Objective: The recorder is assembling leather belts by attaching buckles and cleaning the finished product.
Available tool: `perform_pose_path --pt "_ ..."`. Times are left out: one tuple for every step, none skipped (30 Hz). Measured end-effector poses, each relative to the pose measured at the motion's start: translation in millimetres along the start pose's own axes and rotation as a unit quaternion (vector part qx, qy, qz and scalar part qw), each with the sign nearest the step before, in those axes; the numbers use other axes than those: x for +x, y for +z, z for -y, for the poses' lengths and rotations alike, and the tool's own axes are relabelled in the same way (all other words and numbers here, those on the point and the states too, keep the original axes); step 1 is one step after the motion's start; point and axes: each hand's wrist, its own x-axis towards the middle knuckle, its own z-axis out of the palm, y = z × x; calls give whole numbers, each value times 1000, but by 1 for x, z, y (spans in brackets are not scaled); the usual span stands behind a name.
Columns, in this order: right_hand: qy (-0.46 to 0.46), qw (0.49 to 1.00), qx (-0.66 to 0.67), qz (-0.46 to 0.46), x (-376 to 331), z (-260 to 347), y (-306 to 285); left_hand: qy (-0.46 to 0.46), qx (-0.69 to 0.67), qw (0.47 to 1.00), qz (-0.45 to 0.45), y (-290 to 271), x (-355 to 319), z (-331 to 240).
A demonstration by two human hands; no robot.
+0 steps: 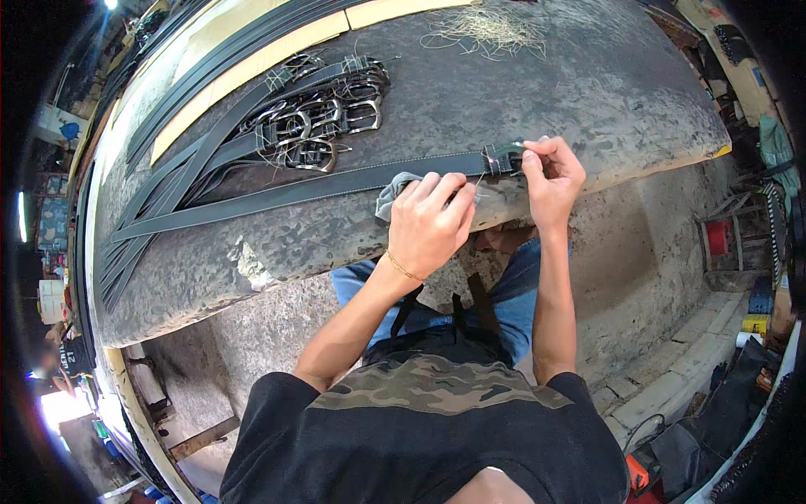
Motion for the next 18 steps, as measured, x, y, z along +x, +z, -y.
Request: perform_pose_path --pt "4 1000 -1 0 -1 -1 0 1 -3 1000 -29 1 2 0" --pt "-16 999 -26 22 -1 -2 1 -1 -5 1000 -26 0 2 0" --pt "-36 997 -52 44 -1 -4 1 0 -8 1000 -24 0 2 0" --pt "-33 997 -54 45 -2 -4 0 1 -12 1000 -22 1 1 0" --pt "-53 996 -64 45 -2 -5 0 -2 -14 1000 -20 2 1 1" --pt "-73 994 -72 46 -2 -5 0 1 -14 1000 -23 2 1 1" --pt "-70 994 -73 47 -2 -4 1 4 -14 1000 -26 2 1 2" --pt "-82 992 -79 52 -1 -2 2 3 -15 1000 -23 2 1 2" --pt "-95 990 -86 58 -1 -2 3 1 -18 999 -28 2 1 2" --pt "-92 990 -86 58 0 -4 2 -1 -20 999 -32 2 1 2" --pt "-104 988 -90 63 1 -5 2 -2 -21 999 -30 2 1 3" --pt "-116 986 -94 69 1 -7 1 -2 -22 999 -32 3 1 3" --pt "-114 987 -94 69 1 -6 1 -1 -23 999 -33 3 1 3" --pt "-112 986 -102 71 1 -4 1 -2 -23 999 -32 3 1 3" --pt "-111 985 -109 73 1 -3 1 -2 -24 999 -33 3 1 3" --pt "-110 985 -109 73 1 -4 1 -3 -24 999 -33 3 1 3" --pt "-115 984 -111 73 1 -4 1 -3 -25 999 -32 3 1 3" --pt "-121 984 -113 72 1 -5 1 -4 -25 999 -33 3 1 3"
